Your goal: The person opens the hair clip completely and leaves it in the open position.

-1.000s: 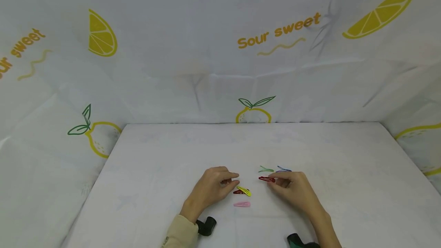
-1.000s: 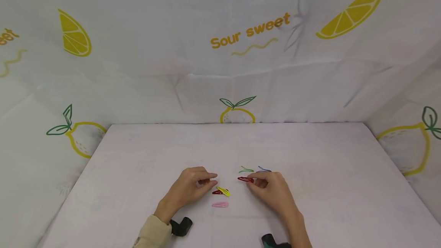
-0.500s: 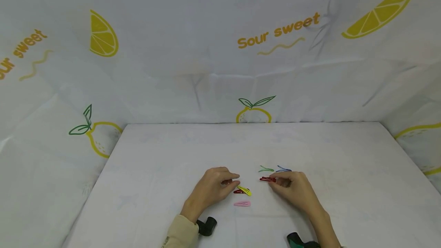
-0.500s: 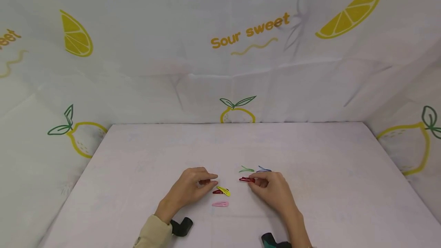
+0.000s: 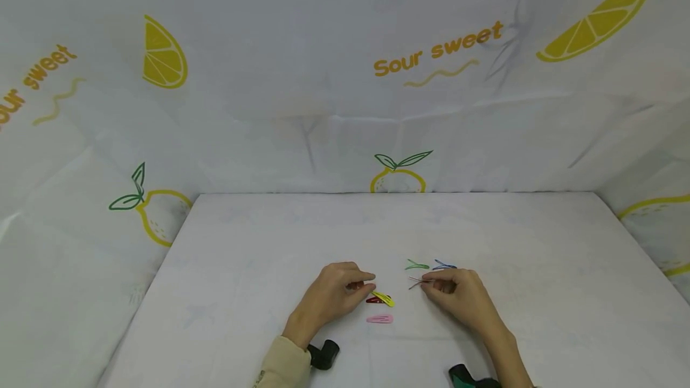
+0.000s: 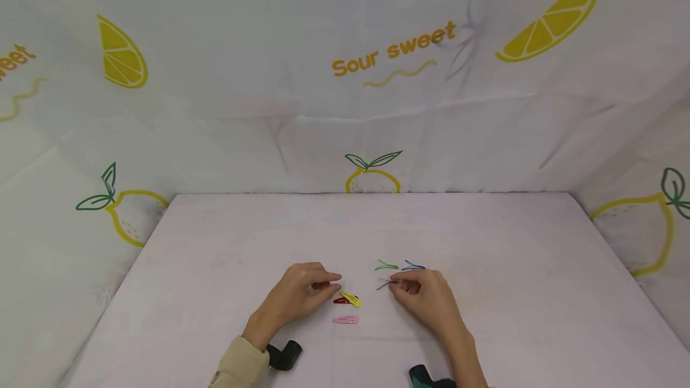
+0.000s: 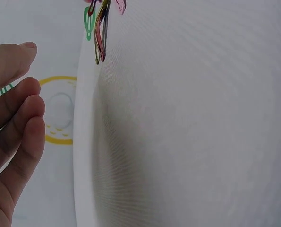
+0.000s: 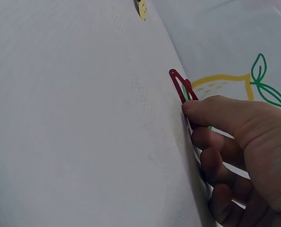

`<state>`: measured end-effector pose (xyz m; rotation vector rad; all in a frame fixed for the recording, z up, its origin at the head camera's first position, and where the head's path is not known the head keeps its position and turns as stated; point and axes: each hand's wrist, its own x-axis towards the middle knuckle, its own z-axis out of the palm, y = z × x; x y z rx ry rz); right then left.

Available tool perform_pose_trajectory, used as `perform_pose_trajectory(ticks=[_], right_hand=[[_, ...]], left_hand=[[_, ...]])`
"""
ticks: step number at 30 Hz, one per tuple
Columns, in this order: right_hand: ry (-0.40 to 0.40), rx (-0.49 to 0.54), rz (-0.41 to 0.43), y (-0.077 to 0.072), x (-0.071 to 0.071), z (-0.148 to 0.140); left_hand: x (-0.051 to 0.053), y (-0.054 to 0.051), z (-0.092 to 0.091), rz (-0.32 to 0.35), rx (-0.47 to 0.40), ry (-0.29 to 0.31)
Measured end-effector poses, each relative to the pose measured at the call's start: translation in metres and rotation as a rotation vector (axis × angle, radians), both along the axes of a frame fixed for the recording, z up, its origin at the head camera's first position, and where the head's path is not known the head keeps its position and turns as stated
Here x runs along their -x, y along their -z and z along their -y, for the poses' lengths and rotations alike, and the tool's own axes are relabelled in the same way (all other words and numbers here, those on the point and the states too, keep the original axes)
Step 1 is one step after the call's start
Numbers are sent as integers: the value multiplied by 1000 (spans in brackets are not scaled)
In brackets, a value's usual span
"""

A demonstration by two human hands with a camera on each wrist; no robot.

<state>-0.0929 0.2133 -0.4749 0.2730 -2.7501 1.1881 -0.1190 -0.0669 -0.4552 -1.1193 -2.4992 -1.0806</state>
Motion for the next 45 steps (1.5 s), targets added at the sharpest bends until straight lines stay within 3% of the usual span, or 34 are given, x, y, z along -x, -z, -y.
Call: perform_pose_trajectory(ticks=[15,23,29,45], right_hand=[[16,-7,31,-3,0,2],[7,-6,33,-6,-3,2],[8,-8,50,-15,-5,10],[-199,26,88,-21,-8,40]], left_hand=[[-1,0,1,75,56,-4],[-2,-1,2,151,169,-16],[0,0,1,163,232,-24],[9,-2,-6,181,350,-31]])
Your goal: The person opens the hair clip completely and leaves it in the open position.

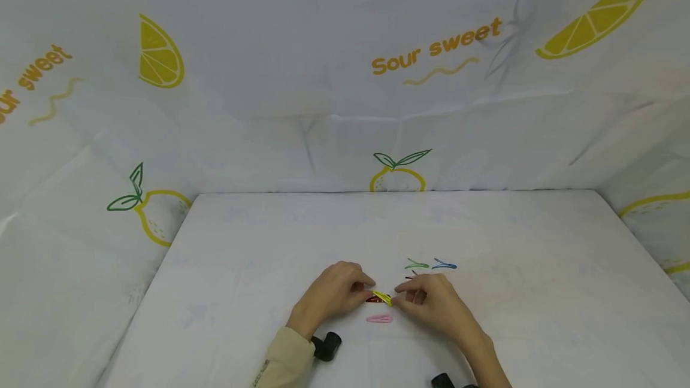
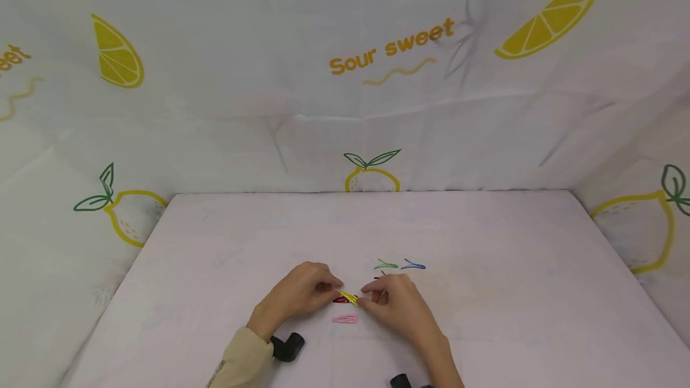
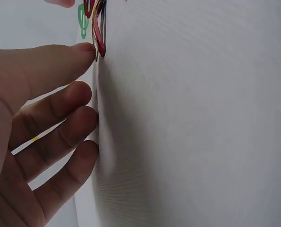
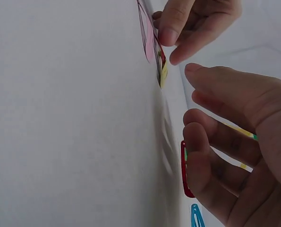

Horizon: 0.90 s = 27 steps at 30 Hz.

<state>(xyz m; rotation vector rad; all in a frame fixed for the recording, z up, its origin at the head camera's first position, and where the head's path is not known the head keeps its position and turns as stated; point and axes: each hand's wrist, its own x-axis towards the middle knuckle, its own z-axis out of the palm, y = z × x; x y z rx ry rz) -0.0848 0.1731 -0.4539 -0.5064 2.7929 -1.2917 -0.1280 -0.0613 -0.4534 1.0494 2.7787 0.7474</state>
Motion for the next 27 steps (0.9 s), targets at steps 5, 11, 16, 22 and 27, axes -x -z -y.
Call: perform_pose_trajectory(ticks=[5,11,16,22,27], right_hand=[[-4,-44,37,-1,-1,9],[17,-91,48,-1,-2,14],[20,-108,42,0,-2,16],[13,-103,22,1,-1,17],[10,-93,21,3,-1,17]], left_hand=[[0,0,-2,-3,34,3],[1,-2,-4,1,62,3],[1,-2,-5,22,69,-2],[0,-2,-8,27,67,-4],[-1,0,-9,23,61,-10]])
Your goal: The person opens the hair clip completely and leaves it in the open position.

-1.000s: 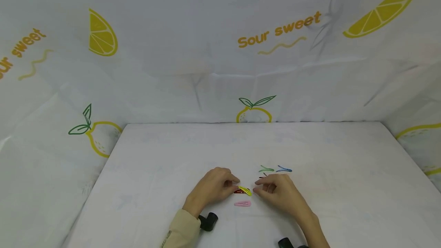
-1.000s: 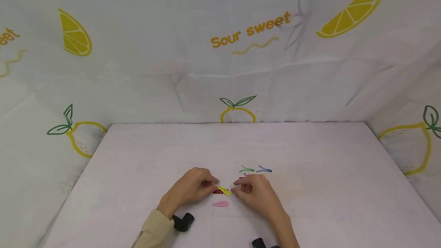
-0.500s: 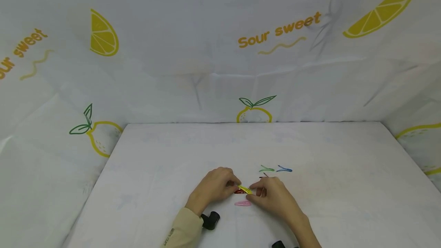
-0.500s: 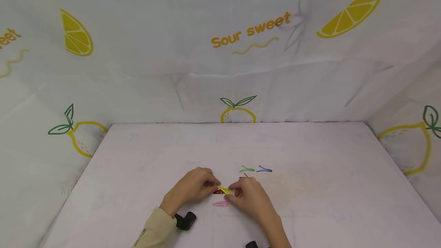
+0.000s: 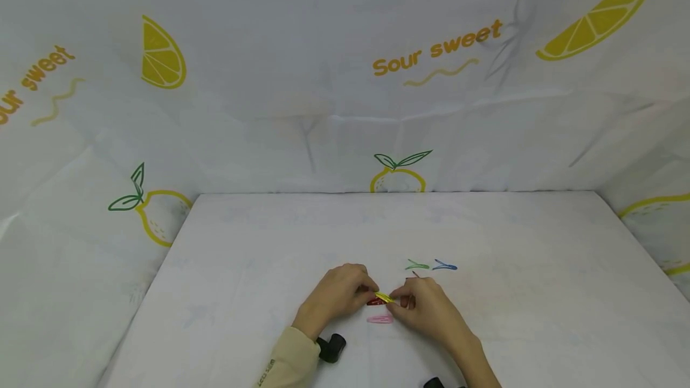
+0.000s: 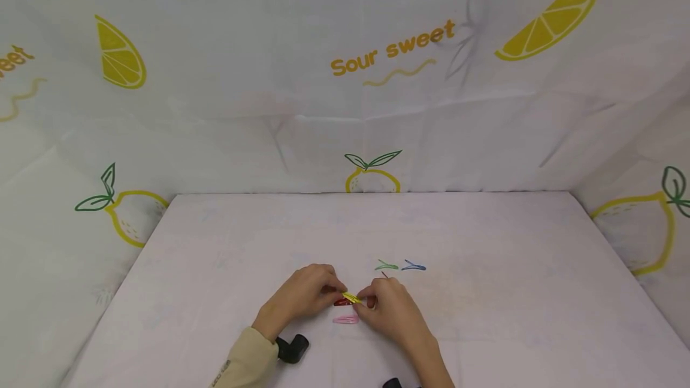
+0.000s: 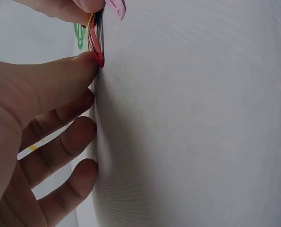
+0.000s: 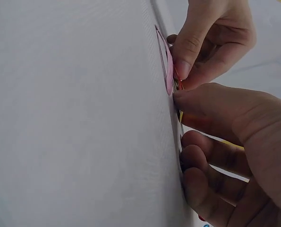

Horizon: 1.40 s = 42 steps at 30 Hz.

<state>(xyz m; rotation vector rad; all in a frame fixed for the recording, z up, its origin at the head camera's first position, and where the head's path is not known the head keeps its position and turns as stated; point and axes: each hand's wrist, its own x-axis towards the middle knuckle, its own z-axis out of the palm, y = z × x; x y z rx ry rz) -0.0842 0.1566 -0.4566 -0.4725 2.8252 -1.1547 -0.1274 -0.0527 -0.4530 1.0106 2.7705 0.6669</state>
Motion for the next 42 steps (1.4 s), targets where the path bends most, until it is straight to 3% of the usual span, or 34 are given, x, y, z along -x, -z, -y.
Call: perform_pose_trajectory(ticks=[8,14,25,36,42], right_hand=[[23,17,37,3,2,0],[14,56,6,6,4,-1],[-32,134,-16,-1,6,-3],[-72,242,9,-4,4,-2],[-116,330,10,-5,3,-1]], left_hand=[[0,0,0,-1,-11,9],[0,1,2,-11,-29,23],[3,2,5,38,-169,73],[-2,-2,8,-90,-206,111],[-5,-6,10,-159,-232,94]])
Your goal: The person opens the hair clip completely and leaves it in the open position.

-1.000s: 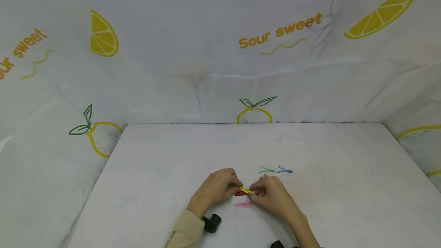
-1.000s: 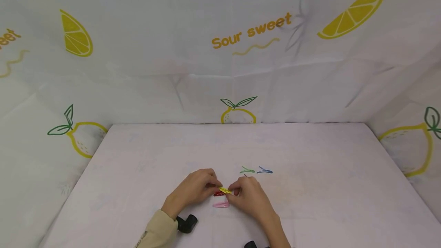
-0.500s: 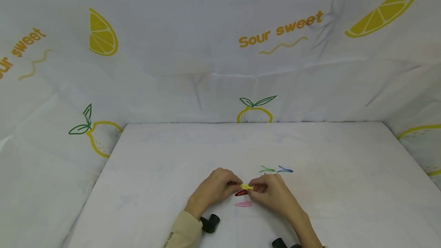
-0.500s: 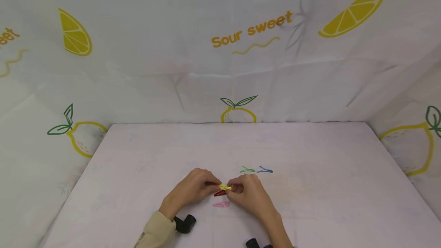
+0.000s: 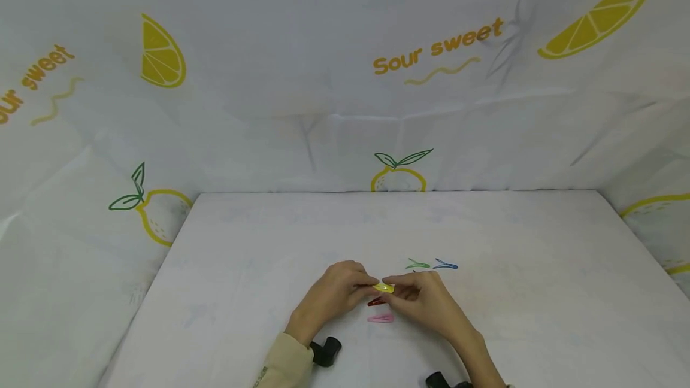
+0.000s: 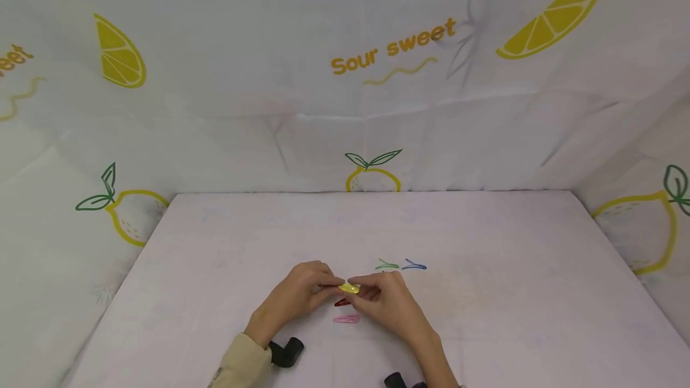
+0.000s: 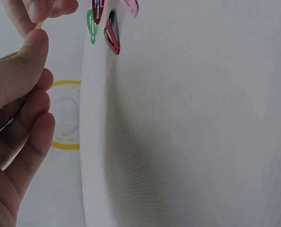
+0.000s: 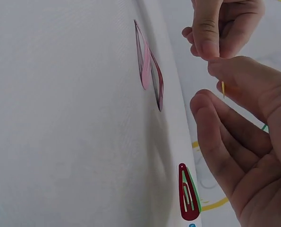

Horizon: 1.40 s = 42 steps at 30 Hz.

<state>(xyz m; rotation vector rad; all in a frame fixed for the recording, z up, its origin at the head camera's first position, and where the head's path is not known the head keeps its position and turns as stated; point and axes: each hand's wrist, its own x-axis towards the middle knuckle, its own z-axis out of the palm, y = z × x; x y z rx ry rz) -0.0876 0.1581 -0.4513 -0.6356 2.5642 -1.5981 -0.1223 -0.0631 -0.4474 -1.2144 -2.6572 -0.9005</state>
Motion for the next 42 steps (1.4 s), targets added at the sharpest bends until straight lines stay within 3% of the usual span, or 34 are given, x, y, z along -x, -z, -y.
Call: perform_pose_trajectory(ticks=[10,19,27,36,42], right_hand=[[-29,78,-3,-2,1,1],[-70,201,77,2,3,2],[18,211,77,5,4,6],[155,207,93,2,3,16],[183,203,88,-1,2,19]], left_hand=[[-3,-4,1,-12,-47,-12],[-3,-4,3,-46,-89,-2],[-4,-6,4,-67,-112,10],[-2,-4,4,-16,-127,19],[-1,-5,4,-18,-118,12]])
